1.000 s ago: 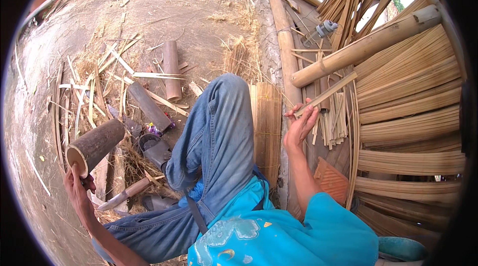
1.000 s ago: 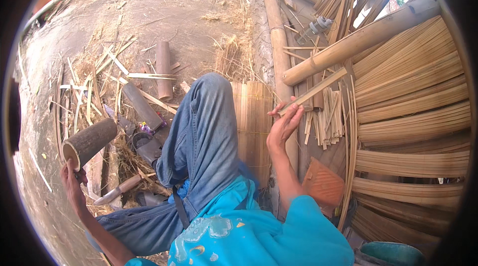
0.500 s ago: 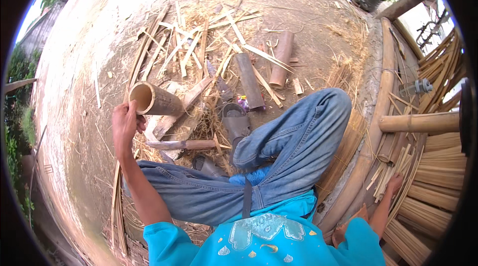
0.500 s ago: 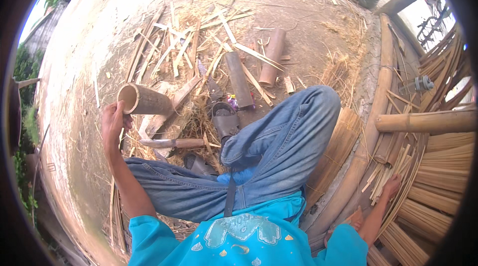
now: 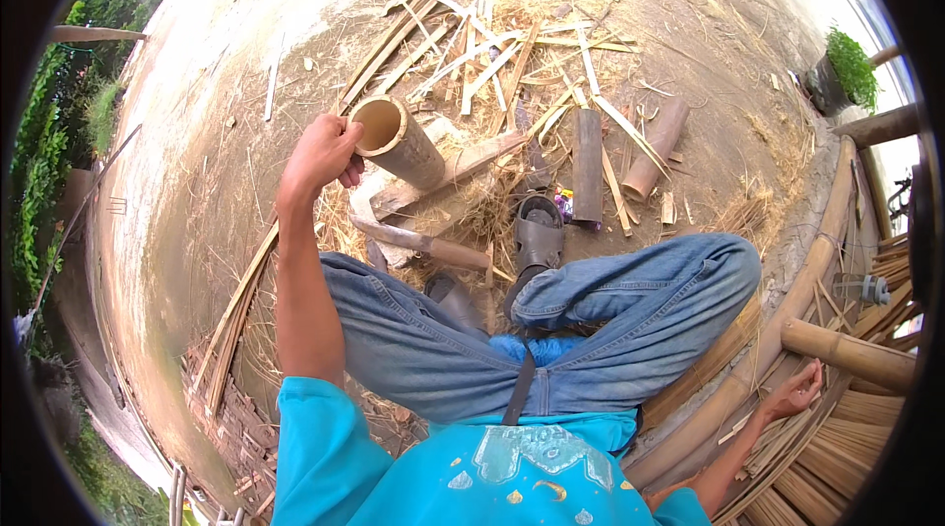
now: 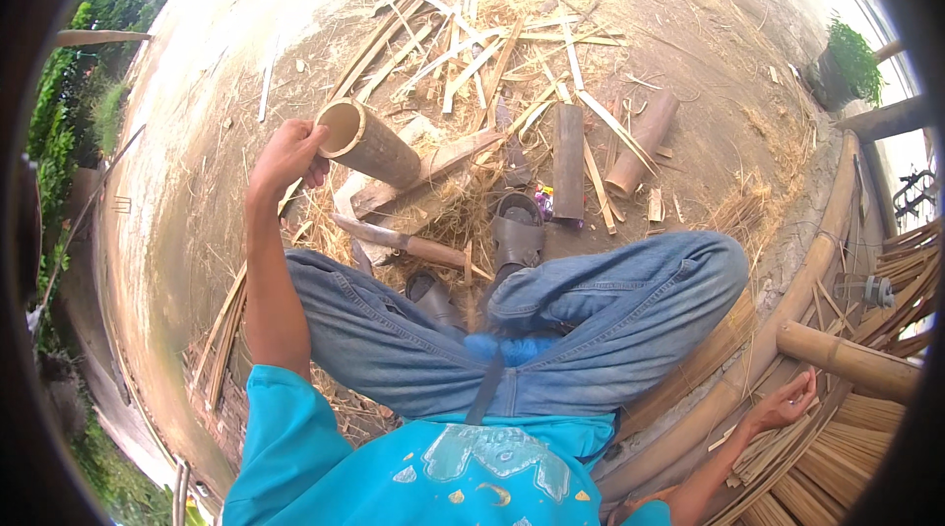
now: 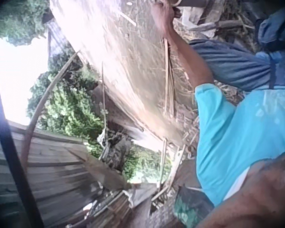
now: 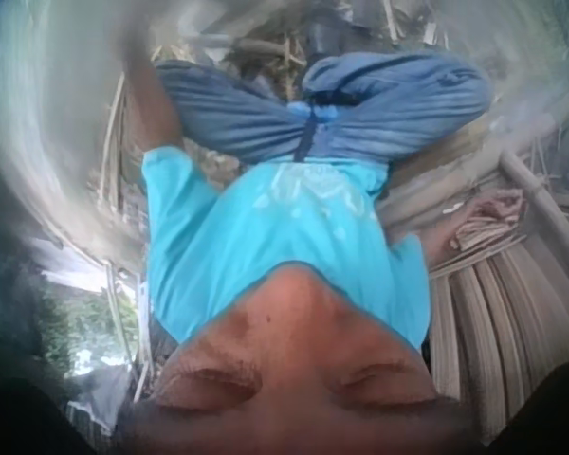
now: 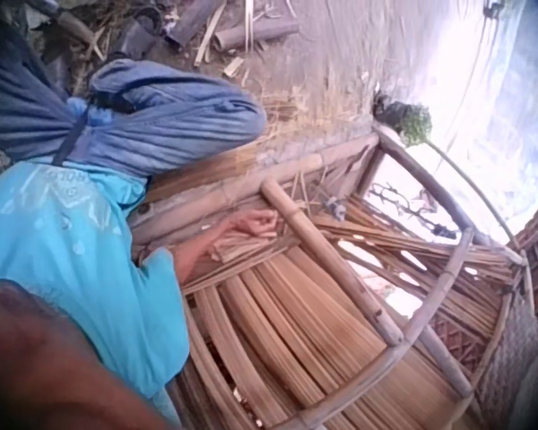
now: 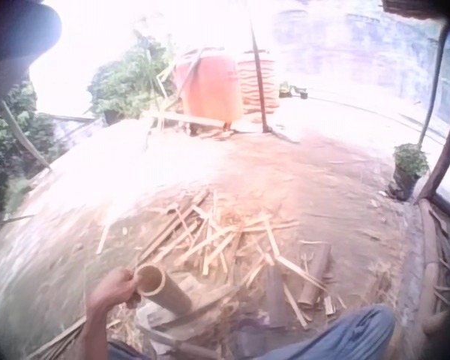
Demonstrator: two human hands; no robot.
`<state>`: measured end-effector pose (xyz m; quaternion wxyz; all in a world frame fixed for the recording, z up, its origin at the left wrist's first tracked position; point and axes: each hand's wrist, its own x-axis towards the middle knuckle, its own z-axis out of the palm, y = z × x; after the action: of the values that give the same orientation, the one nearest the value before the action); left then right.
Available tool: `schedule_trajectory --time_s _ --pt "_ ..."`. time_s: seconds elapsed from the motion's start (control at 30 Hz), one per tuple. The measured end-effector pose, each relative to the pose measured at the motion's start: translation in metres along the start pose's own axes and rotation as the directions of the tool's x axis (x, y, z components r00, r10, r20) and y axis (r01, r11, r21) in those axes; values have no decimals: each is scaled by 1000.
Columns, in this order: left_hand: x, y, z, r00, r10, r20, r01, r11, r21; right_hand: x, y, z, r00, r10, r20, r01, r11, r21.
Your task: The person sits on the ground and uses a machete to split a bamboo tube into smaller strips. They repeatedly strike the bamboo against a wooden block to separate the pieces and then arrange the resulting strips on the ground.
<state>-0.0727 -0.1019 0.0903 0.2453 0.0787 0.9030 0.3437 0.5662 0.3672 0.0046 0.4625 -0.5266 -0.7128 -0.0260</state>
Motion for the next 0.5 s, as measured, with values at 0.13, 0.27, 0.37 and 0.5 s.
schedule_trajectory --time_s 0.13,0.27,0.37,0.5 --pt "-3 -14 -6 999 -39 -4 39 999 10 -55 -218 70 870 -8 493 -276 819 502" --pt "-12 -24 -14 998 -64 -18 65 998 2 -173 -370 129 313 -473 824 -331 758 561" --pt "-7 -35 -14 999 -49 -9 49 998 -29 -280 -407 158 18 -664 748 4 748 664" --pt "-10 -44 -12 999 -35 -15 33 995 -98 -353 -421 164 -64 -685 726 229 698 679"
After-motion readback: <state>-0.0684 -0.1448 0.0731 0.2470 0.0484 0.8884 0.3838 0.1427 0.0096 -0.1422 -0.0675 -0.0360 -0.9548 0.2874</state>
